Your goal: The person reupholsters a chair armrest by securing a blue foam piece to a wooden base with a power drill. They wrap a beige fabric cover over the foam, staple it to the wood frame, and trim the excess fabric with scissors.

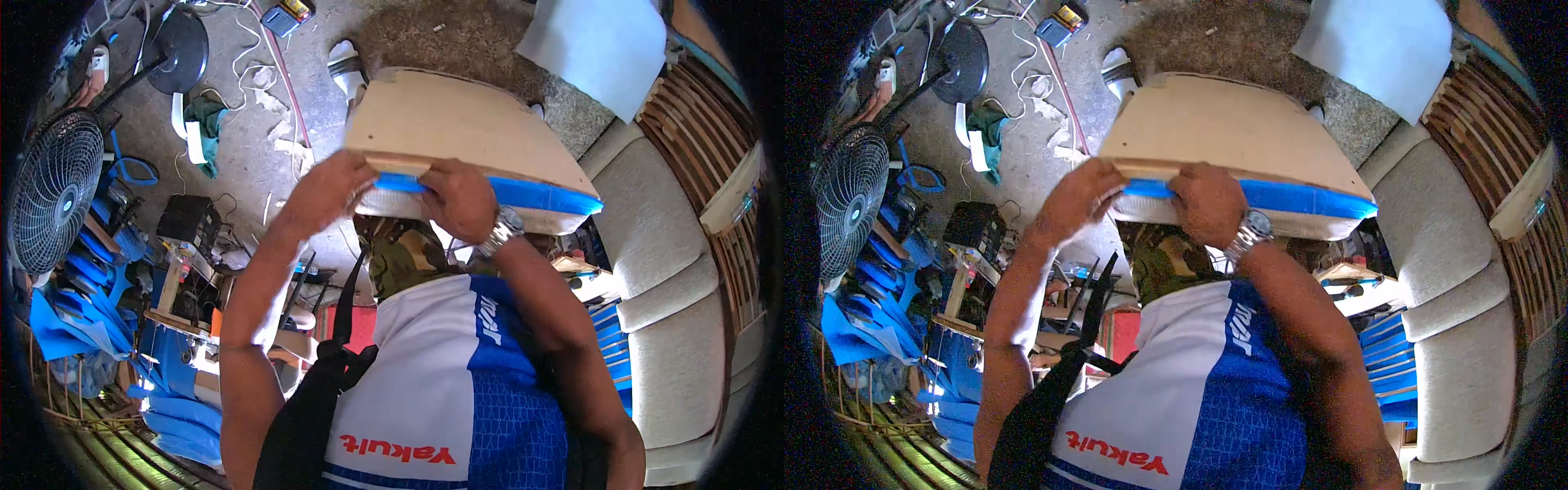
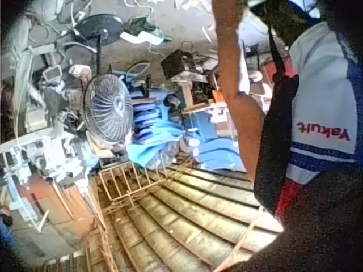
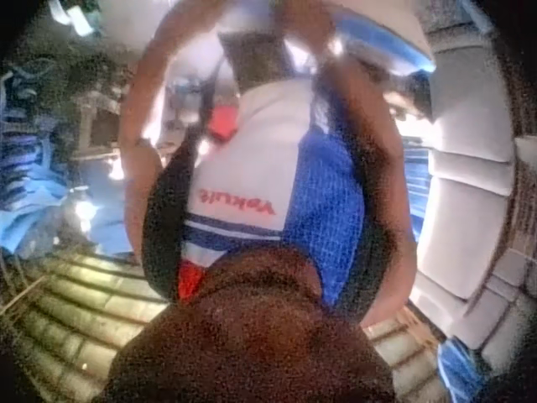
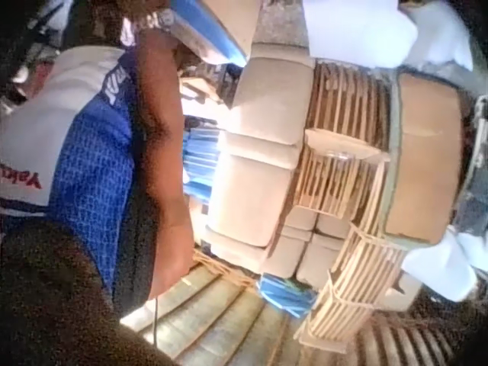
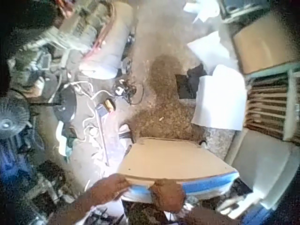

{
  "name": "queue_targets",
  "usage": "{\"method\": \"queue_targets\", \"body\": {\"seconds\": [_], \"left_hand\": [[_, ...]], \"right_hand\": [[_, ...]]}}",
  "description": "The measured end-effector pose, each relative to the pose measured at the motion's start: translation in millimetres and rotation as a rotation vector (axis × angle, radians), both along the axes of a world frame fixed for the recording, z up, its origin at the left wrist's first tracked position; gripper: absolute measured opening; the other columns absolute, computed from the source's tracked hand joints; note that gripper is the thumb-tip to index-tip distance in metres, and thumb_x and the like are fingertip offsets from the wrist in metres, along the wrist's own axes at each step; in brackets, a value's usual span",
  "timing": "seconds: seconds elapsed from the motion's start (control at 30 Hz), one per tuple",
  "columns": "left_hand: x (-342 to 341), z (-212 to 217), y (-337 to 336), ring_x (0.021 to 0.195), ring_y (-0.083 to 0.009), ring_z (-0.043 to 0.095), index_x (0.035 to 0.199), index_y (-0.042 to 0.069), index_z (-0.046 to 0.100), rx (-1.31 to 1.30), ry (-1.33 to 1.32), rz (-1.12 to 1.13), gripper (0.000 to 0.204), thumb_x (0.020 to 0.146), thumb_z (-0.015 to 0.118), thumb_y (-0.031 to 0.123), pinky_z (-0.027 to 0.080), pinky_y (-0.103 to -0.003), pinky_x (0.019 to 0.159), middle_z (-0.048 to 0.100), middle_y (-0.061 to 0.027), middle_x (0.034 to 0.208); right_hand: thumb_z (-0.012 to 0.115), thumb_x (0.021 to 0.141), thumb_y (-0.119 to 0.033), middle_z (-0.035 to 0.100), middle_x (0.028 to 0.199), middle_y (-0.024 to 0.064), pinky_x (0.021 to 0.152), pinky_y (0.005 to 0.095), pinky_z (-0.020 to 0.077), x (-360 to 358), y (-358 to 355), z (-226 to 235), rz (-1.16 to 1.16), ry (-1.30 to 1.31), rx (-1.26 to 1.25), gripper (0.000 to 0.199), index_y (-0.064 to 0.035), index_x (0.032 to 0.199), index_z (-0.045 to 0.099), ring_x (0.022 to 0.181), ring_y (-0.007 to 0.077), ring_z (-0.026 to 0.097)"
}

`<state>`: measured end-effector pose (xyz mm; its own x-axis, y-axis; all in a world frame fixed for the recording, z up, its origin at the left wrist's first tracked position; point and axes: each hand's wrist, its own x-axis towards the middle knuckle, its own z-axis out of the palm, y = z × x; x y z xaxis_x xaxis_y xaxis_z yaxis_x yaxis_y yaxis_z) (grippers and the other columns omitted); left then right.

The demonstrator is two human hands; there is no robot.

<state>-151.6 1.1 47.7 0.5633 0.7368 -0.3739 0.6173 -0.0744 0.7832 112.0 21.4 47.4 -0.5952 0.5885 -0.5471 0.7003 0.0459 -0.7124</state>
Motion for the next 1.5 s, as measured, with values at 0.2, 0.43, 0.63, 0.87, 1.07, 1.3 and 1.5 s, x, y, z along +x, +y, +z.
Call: {"method": "queue_targets", "body": {"seconds": [0.2,0.43,0.63,0.87,1.07,1.3,1.5], "left_hand": [[-9,4,9,0.106,-0.0314,0.062,0.101,0.01,0.073,0.016,0.07,0.169,0.026,0.078,0.082,0.018,0.05,-0.043,0.097,0.066,-0.0125,0.11],[-21,-16,-7,0.108,-0.0202,0.068,0.112,0.006,0.072,-0.398,-0.176,0.704,0.022,0.091,0.067,0.003,0.055,-0.034,0.092,0.071,-0.0127,0.121],[19,-43,3,0.076,-0.0108,0.062,0.113,0.005,0.069,-0.148,-0.046,1.03,0.023,0.092,0.074,0.015,0.052,-0.028,0.068,0.07,-0.0044,0.094],[61,-39,15,0.107,-0.0348,0.063,0.128,0.0,0.058,0.517,0.459,0.57,0.037,0.095,0.067,0.014,0.049,-0.044,0.095,0.064,-0.0185,0.121],[233,4,55,0.135,-0.0401,0.049,0.134,-0.001,0.056,0.164,0.035,0.121,0.052,0.091,0.072,0.024,0.039,-0.048,0.112,0.057,-0.0192,0.139],[308,12,43,0.11,-0.0358,0.057,0.122,0.001,0.061,0.046,0.092,-0.02,0.043,0.085,0.075,0.017,0.047,-0.049,0.095,0.06,-0.0176,0.121],[304,-1,49,0.097,-0.0355,0.061,0.114,0.005,0.065,0.026,0.027,-0.069,0.031,0.085,0.073,0.008,0.052,-0.046,0.083,0.064,-0.0161,0.109]], "right_hand": [[0.074,0.083,-0.023,0.068,0.103,0.0124,0.083,0.0488,0.0534,-17,21,14,0.035,-0.086,0.064,0.024,-0.0084,0.102,0.071,0.099,0.033,0.064],[0.075,0.084,-0.026,0.066,0.091,0.0124,0.075,0.0482,0.0526,-31,19,-13,-0.094,0.058,0.095,0.022,-0.0074,0.094,0.069,0.089,0.0324,0.065],[0.076,0.083,-0.03,0.065,0.087,0.0136,0.069,0.0438,0.0538,-50,39,-26,-0.336,-0.043,0.25,0.024,-0.009,0.093,0.069,0.085,0.0329,0.066],[0.075,0.085,-0.035,0.066,0.117,0.0146,0.097,0.0499,0.0475,44,40,-10,-0.41,0.085,0.362,0.044,-0.0085,0.119,0.065,0.112,0.0352,0.062],[0.065,0.091,-0.05,0.046,0.151,0.0169,0.115,0.0551,0.031,226,7,17,-0.097,-0.374,0.325,0.07,-0.0076,0.145,0.05,0.138,0.0373,0.044],[0.074,0.084,-0.021,0.065,0.119,0.0099,0.101,0.0479,0.0429,249,-8,32,-0.224,-0.251,0.277,0.04,-0.0125,0.122,0.064,0.113,0.0297,0.061],[0.074,0.084,-0.011,0.068,0.099,0.011,0.079,0.0451,0.0476,251,-2,8,-0.355,-0.162,0.27,0.024,-0.0099,0.107,0.069,0.091,0.0337,0.063]]}}
